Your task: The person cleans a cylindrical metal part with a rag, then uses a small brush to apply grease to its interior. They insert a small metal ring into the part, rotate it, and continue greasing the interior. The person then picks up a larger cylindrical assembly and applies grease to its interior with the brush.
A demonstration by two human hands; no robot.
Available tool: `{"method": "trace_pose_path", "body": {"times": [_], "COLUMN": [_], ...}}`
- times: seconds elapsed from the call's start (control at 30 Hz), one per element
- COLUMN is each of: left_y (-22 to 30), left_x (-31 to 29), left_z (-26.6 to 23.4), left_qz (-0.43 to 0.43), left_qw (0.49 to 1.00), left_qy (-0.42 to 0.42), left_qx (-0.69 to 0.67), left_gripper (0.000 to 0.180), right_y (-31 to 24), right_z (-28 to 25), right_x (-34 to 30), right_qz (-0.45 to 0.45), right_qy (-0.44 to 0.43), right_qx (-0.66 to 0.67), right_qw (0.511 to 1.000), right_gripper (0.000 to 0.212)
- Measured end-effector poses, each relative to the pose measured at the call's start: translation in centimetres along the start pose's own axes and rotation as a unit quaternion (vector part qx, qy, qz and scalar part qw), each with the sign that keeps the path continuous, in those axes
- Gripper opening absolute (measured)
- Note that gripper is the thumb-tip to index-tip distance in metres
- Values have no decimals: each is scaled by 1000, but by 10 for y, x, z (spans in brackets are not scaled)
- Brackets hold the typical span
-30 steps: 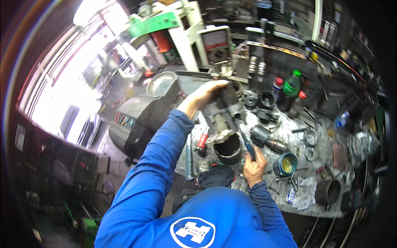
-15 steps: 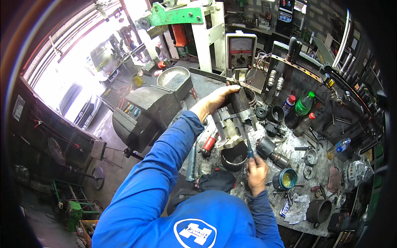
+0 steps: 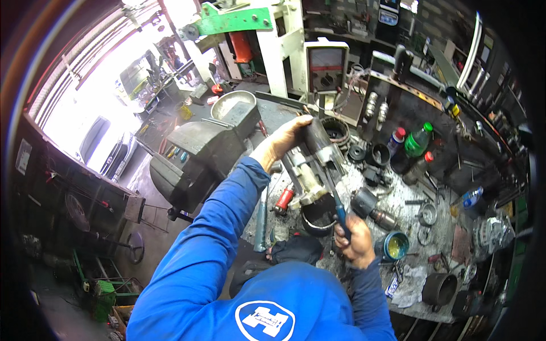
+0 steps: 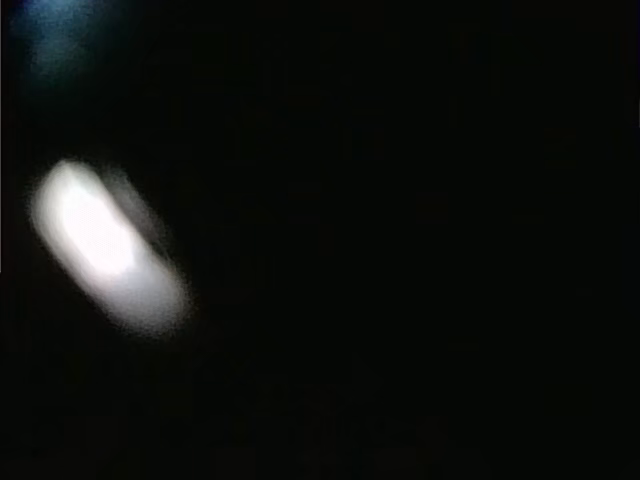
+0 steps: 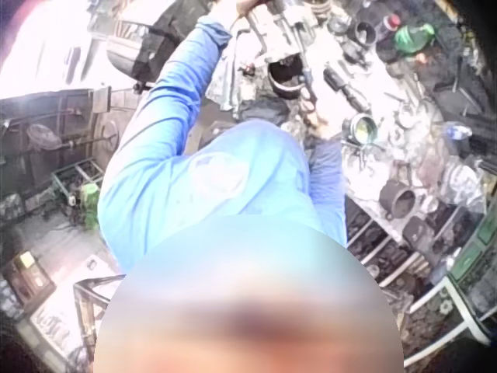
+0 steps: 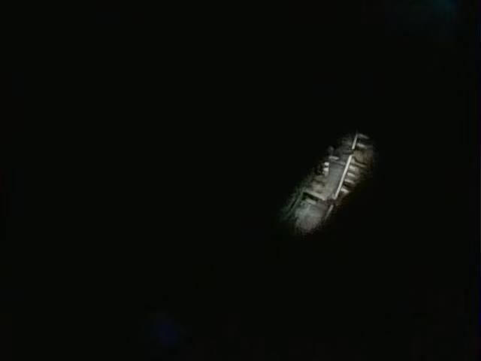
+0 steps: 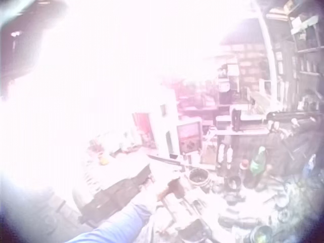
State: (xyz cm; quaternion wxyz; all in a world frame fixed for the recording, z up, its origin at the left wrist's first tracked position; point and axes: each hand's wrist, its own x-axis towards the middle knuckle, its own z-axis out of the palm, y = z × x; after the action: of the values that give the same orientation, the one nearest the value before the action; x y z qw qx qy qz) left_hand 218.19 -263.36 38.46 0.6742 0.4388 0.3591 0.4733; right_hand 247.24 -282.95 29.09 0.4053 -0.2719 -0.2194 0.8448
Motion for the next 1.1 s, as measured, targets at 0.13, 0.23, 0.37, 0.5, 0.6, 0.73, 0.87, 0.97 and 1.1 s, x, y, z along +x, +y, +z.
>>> {"method": "trace_pose_path", "body": {"times": [0.13,0.23,0.37,0.5,0.6,0.73,0.87,0.97,1.1], "left_y": [-6,-11,-10,-10,-10,-9,-11,-14,-14], "left_x": [0,3,7,5,2,1,-1,-4,-6], "left_z": [-14,-20,-24,-24,-24,-25,-29,-33,-35], "left_qz": [15,29,1,14,39,26,59,52,51], "left_qw": [999,999,999,998,999,999,995,996,996], "left_qy": [-13,5,34,67,29,42,24,48,22], "left_qx": [-27,-16,16,-5,-10,-7,-76,-55,-74], "left_gripper": [40,40,45,44,44,46,37,37,36], "right_y": [-6,9,17,9,8,12,7,8,17], "right_z": [3,14,19,16,18,27,23,18,24], "right_x": [-3,-3,2,-2,-6,-1,2,0,-1], "right_qz": [-88,-397,-394,70,-132,-452,-17,53,-366], "right_qy": [44,216,174,-95,85,260,34,-67,179], "right_qx": [-132,-555,-536,202,-220,-636,-10,147,-501], "right_qw": [986,698,726,972,963,568,999,985,764], "right_gripper": [29,28,30,25,26,31,28,26,34]}}
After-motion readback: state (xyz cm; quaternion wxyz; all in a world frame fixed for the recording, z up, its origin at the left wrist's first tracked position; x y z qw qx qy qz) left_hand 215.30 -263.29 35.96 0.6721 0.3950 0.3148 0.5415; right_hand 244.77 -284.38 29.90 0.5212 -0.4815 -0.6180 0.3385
